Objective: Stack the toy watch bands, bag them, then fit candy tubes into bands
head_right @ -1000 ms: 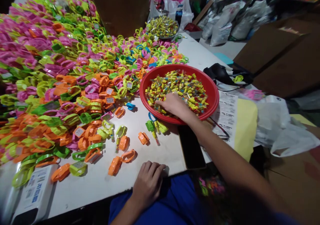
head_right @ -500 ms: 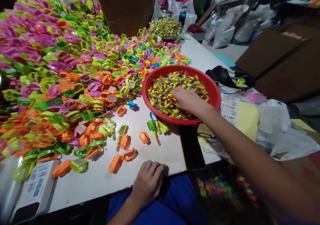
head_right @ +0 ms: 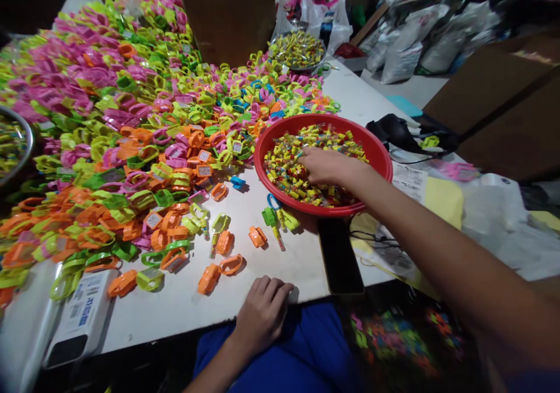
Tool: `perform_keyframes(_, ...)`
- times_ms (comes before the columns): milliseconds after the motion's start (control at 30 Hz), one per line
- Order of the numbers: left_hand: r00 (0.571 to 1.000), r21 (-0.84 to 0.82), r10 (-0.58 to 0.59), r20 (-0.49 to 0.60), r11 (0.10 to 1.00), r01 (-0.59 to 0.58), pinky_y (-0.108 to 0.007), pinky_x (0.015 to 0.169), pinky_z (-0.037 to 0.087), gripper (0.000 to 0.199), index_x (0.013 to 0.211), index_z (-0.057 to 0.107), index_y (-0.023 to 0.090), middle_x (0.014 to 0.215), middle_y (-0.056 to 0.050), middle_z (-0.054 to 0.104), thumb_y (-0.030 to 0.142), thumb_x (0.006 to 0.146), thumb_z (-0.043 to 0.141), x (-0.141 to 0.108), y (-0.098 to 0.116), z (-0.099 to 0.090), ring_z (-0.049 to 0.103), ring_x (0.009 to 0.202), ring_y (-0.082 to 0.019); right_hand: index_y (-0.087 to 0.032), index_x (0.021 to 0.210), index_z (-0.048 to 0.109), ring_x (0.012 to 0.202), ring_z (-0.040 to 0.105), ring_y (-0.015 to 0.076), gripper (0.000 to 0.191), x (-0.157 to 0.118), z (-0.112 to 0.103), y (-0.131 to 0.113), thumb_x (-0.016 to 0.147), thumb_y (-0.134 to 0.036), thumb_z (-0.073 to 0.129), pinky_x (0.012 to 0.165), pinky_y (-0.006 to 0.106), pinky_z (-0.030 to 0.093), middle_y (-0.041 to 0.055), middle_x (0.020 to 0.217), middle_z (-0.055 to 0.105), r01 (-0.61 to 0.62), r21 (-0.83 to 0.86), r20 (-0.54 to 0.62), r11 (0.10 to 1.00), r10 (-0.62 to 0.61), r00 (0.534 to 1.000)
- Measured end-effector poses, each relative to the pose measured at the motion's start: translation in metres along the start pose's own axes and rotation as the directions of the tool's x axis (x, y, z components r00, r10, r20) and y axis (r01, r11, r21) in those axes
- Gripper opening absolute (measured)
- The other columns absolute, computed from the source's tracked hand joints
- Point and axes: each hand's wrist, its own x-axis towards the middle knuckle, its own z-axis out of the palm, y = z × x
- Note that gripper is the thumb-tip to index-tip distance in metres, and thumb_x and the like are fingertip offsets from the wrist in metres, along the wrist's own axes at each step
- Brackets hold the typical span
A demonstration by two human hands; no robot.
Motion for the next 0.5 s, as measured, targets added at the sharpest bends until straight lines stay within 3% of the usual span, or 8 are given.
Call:
perform_keyframes(200, 1.000, 0.009, -0.003, 0.018, 1.000, 0.003, -0.040, 0.074, 0.050, 0.039, 0.126, 0.057, 0.017, 0.100, -0.008, 0.068, 0.008, 0.088, 0.060, -0.001, 0.000, -0.001, 0.060, 0.086, -0.026, -0.014, 0.100, 0.078, 0.122, 0.063, 0.0376, 0.025, 0.001, -0.009, -0.008, 0.077, -0.012, 0.070, 0.086, 0.043, 0.053, 0.0223, 0.131, 0.067, 0.080, -0.067, -0.025, 0.995, -0.082, 0.996)
perform_keyframes(300, 0.999, -0.002, -0.011, 0.036, 1.000, 0.011, -0.040, 0.074, 0.051, 0.037, 0.126, 0.057, 0.017, 0.100, -0.008, 0.069, 0.009, 0.089, 0.060, -0.001, 0.000, -0.001, 0.060, 0.086, -0.026, -0.013, 0.109, 0.075, 0.131, 0.058, 0.0384, 0.027, -0.004, -0.010, -0.009, 0.082, -0.016, 0.070, 0.090, 0.043, 0.054, 0.0241, 0.135, 0.066, 0.125, -0.150, -0.026, 0.981, -0.130, 0.991)
perform_keyframes(400, 0.999, -0.082, -0.032, 0.017, 0.996, 0.033, -0.040, 0.075, 0.052, 0.032, 0.124, 0.058, 0.018, 0.100, -0.008, 0.069, 0.010, 0.094, 0.056, 0.000, 0.001, -0.004, 0.061, 0.086, -0.025, -0.010, 0.118, 0.071, 0.121, 0.065, 0.0387, 0.036, -0.013, -0.007, -0.007, 0.083, -0.019, 0.073, 0.098, 0.047, 0.052, 0.0235, 0.124, 0.072, 0.041, -0.111, -0.078, 0.993, -0.049, 0.996)
perform_keyframes(467, 0.994, -0.210, -0.104, -0.038, 0.973, 0.094, -0.039, 0.078, 0.054, 0.028, 0.125, 0.058, 0.019, 0.101, -0.008, 0.069, 0.010, 0.100, 0.049, 0.003, 0.001, -0.009, 0.063, 0.089, -0.024, -0.010, 0.122, 0.069, 0.118, 0.067, 0.0401, 0.041, -0.022, -0.007, -0.010, 0.082, -0.020, 0.074, 0.105, 0.052, 0.049, 0.0224, 0.122, 0.074, -0.068, 0.043, -0.223, 0.997, 0.076, 0.972)
perform_keyframes(500, 0.984, -0.288, -0.166, -0.064, 0.947, 0.141, -0.038, 0.080, 0.056, 0.028, 0.127, 0.057, 0.020, 0.103, -0.008, 0.069, 0.011, 0.103, 0.046, 0.006, 0.001, -0.012, 0.065, 0.091, -0.023, -0.012, 0.123, 0.069, 0.118, 0.067, 0.0402, 0.041, -0.029, -0.009, -0.013, 0.083, -0.022, 0.074, 0.106, 0.053, 0.049, 0.0213, 0.123, 0.075, -0.107, 0.181, -0.323, 0.978, 0.161, 0.933)
